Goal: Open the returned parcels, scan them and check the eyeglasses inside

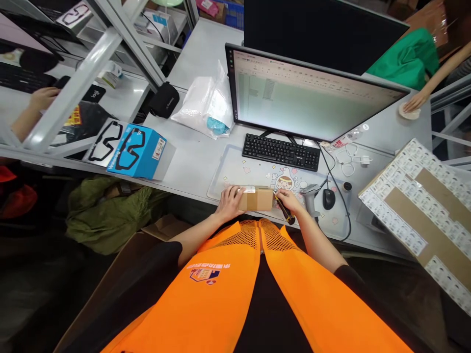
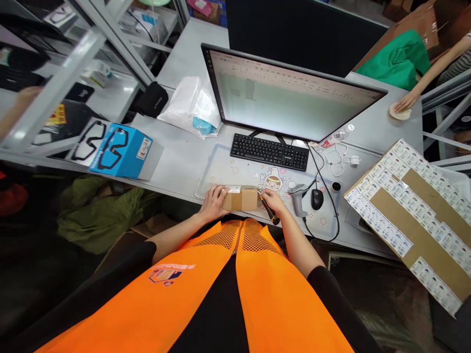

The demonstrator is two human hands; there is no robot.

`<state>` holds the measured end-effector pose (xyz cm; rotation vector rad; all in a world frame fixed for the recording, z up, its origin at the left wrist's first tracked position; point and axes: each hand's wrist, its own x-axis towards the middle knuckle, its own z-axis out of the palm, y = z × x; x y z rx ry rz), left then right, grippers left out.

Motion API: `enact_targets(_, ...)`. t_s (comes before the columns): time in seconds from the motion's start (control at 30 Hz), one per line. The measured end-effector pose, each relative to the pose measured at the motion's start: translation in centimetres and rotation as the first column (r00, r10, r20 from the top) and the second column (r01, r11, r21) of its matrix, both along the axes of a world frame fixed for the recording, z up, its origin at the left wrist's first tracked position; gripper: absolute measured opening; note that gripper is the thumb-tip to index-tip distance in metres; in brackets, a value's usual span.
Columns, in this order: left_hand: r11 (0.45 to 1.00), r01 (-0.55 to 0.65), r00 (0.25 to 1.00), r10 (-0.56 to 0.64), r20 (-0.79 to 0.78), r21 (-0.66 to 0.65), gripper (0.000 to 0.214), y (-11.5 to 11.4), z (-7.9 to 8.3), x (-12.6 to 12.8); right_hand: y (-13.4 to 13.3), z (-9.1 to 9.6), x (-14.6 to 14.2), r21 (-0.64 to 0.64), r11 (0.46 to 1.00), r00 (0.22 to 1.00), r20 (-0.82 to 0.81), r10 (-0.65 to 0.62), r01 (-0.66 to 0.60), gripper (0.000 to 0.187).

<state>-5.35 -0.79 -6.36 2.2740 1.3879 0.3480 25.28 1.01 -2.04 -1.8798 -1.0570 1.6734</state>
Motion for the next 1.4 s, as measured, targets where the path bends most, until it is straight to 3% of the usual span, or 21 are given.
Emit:
enact_targets(0.17, 0.999, 0.040, 0.999, -0.040, 0.006, 0.001, 0.099, -3.1, -0.6, -0.6, -1.2, 0.2, -0.3, 0.005, 0.999, 0.998, -0.043, -0.035, 0.035, 0.018)
enact_targets(0.43, 0.994, 0.096, 0.995, -0.096, -0.010, -0.053, 0.086, -4.4, -0.3, -1.8, -2.1, 1.0, -0.5, -0.010, 1.000, 1.000, -0.016, -0.012, 0.012, 0.022)
enact_targets(0.6, 0.994, 0.036, 0.999, -0.040, -0.036, -0.105, 0.089, -4.9, -0.2, -1.4, -2.5, 0.6, -0.5, -0.055, 0.998, 0.998, -0.035, -0.042, 0.040, 0.023)
enact_targets(0.7, 0.992, 0.019, 1.000, -0.022, -0.021, -0.127, 0.099, -3.1, 0.6, -1.2, -2.3, -0.1, -0.2, -0.034, 0.998, 0.997, -0.046, -0.063, 0.062, 0.024)
enact_targets(0.87, 0.942, 0.075, 0.997, -0.059, 0.059, -0.326, 0.106, 3.8, 2.2, -2.5, -1.6, -0.6, 0.4, 0.001, 0.995, 0.993, -0.059, -0.099, 0.099, 0.023)
enact_targets(0.93, 0.878, 0.130, 0.990, -0.095, 0.100, -0.461, 0.107, 6.6, 2.1, -3.2, -1.3, -0.4, 0.2, -0.005, 0.995, 0.993, -0.066, -0.101, 0.101, 0.022)
enact_targets(1.03, 0.703, 0.201, 0.978, -0.103, 0.182, -0.682, 0.101, 9.5, 1.2, -3.5, -1.4, -0.1, -0.2, -0.025, 0.993, 0.989, -0.088, -0.116, 0.114, 0.020)
enact_targets(1.1, 0.655, 0.173, 0.980, -0.038, 0.196, -0.736, 0.085, 10.5, 0.3, -3.0, -1.5, -0.1, -0.4, -0.054, 0.991, 0.986, -0.104, -0.127, 0.121, 0.019)
enact_targets(1.23, 0.798, -0.027, 0.979, 0.142, 0.144, -0.602, 0.060, 10.3, -0.8, -0.9, -1.5, -0.7, -0.7, -0.091, 0.976, 0.969, -0.131, -0.209, 0.198, 0.017)
enact_targets(1.33, 0.889, -0.120, 0.969, 0.201, 0.142, -0.443, 0.066, 8.8, -0.7, 0.0, -1.0, -1.2, -0.7, -0.078, 0.960, 0.950, -0.143, -0.278, 0.269, 0.016)
enact_targets(1.4, 0.945, -0.109, 0.981, 0.152, 0.118, -0.309, 0.075, 7.4, -0.3, 0.2, -0.6, -1.5, -0.7, -0.060, 0.959, 0.945, -0.162, -0.285, 0.278, 0.016)
